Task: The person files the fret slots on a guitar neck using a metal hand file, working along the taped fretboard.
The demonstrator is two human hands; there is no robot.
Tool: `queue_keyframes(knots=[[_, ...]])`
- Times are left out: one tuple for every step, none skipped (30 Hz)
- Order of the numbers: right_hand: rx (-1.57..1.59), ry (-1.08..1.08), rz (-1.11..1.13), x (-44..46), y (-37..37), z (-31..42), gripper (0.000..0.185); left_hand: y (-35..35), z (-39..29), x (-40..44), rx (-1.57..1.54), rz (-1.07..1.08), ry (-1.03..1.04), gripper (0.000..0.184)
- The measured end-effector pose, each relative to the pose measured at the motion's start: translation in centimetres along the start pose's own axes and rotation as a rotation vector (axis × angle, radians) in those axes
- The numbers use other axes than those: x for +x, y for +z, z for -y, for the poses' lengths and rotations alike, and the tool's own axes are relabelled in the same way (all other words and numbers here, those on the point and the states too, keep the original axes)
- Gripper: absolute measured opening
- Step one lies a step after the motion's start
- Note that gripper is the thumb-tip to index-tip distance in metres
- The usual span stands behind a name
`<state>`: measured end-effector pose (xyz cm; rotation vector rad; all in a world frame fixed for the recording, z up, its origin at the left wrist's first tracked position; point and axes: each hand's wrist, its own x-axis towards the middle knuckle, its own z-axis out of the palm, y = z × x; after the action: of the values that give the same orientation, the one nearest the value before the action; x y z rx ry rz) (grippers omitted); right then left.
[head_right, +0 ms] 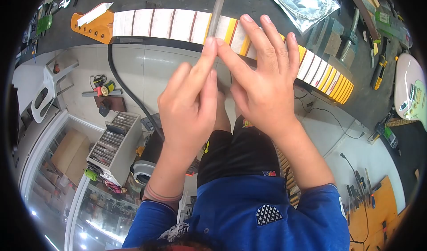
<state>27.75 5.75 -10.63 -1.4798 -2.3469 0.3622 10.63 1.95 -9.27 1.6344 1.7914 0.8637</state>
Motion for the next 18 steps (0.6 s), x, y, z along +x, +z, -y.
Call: queue_keyframes(knots=[[-0.002,-0.010,0.001,0.0,0.0,-0.1,0.072,-0.1,0.3,-0.5,-0.004,-0.002,0.015,0.064],[-0.002,-0.019,-0.003,-0.1,0.1,-0.2,0.073,-0.3,0.8,-1.5,-0.005,-0.003,0.034,0.064],[0.001,-0.025,-0.006,-0.1,0.2,-0.3,0.073,-0.7,1.4,-2.8,-0.003,-0.001,0.053,0.065],[0.008,-0.025,-0.006,-0.1,0.3,-0.3,0.073,-1.6,1.6,-5.3,0.002,0.050,0.015,0.063],[0.012,-0.024,-0.007,0.0,0.3,-0.3,0.073,-2.6,1.6,-7.8,0.005,0.100,-0.021,0.061],[0.012,-0.022,-0.006,-0.1,0.2,-0.3,0.073,-3.3,1.6,-9.6,0.007,0.117,-0.034,0.060],[0.015,-0.018,-0.003,-0.1,0.2,-0.4,0.073,-3.9,1.5,-10.8,0.007,0.133,-0.048,0.060],[0.015,-0.016,0.000,-0.1,0.2,-0.4,0.073,-4.0,1.7,-11.5,0.005,0.147,-0.061,0.060],[0.016,-0.016,0.005,-0.1,0.2,-0.4,0.073,-3.6,1.4,-10.4,-0.018,0.132,-0.054,0.061],[0.016,-0.010,0.010,-0.1,0.1,-0.3,0.073,-3.0,0.8,-8.0,-0.039,0.115,-0.050,0.061],[0.016,-0.005,0.015,0.0,0.0,-0.2,0.073,-2.3,0.4,-5.6,-0.059,0.097,-0.045,0.061],[0.014,0.000,0.018,0.0,0.0,-0.1,0.073,-1.6,0.3,-3.3,-0.071,0.069,-0.028,0.062],[0.006,0.000,0.016,0.0,0.0,-0.2,0.074,-0.7,0.3,-0.9,-0.085,0.041,-0.012,0.063],[0.000,0.000,0.017,0.0,0.1,-0.2,0.074,-0.5,0.4,-0.6,-0.092,0.024,0.000,0.064],[-0.002,0.000,0.017,0.0,0.1,-0.2,0.074,-0.3,0.4,-0.4,-0.099,0.006,0.011,0.064],[-0.001,-0.008,0.014,0.0,0.2,-0.3,0.074,-0.4,0.9,-1.2,-0.097,-0.001,0.027,0.064],[0.002,-0.014,0.010,-0.1,0.3,-0.4,0.074,-0.5,1.4,-2.3,-0.094,-0.007,0.043,0.064],[0.004,-0.019,0.006,-0.1,0.3,-0.4,0.074,-1.1,1.7,-4.6,-0.060,0.026,0.011,0.064]])
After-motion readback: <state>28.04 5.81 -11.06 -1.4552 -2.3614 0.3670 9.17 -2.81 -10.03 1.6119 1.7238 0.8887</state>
